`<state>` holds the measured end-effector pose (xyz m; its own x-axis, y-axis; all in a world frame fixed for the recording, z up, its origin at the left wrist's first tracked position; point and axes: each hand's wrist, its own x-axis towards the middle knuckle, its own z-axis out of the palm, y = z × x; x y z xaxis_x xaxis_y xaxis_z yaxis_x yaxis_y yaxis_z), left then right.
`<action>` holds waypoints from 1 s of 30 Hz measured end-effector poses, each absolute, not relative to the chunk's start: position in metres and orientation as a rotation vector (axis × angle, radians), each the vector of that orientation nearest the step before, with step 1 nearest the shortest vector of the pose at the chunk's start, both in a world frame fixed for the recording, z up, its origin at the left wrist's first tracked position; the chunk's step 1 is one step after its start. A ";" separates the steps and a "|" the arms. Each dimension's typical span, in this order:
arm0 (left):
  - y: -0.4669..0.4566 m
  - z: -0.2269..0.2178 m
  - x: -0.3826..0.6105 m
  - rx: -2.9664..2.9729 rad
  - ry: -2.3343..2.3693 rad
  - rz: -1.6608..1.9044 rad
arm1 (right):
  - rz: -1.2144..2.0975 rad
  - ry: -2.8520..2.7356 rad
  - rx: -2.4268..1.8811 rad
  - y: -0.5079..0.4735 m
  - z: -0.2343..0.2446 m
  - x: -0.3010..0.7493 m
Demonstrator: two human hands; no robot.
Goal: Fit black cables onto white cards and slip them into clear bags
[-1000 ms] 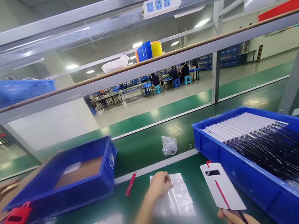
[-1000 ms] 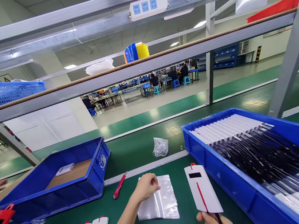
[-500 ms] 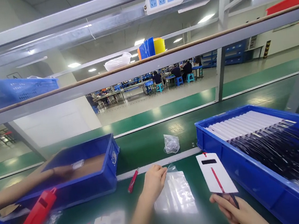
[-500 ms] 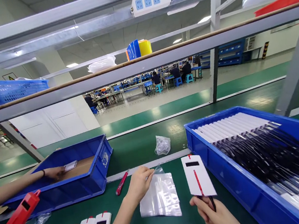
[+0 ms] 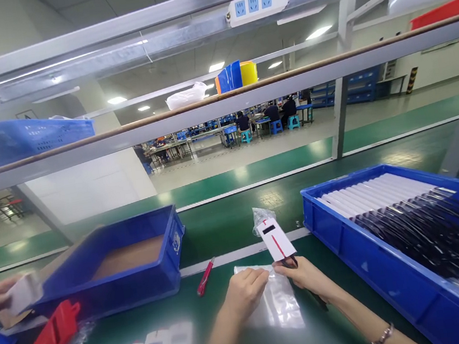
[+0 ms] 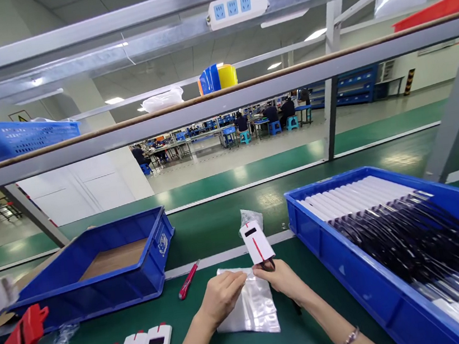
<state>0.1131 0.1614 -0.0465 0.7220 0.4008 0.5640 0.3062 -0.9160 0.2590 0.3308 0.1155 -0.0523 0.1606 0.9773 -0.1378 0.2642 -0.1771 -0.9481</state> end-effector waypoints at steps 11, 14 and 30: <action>0.109 -0.002 0.061 1.783 1.143 1.329 | 1.036 -1.145 -1.736 0.091 -0.067 0.331; 0.097 0.014 0.050 1.656 1.061 1.163 | 0.949 -1.136 -1.672 0.077 -0.047 0.339; 0.060 0.034 0.048 1.631 0.974 0.887 | 1.165 -1.226 -1.378 0.012 0.042 0.256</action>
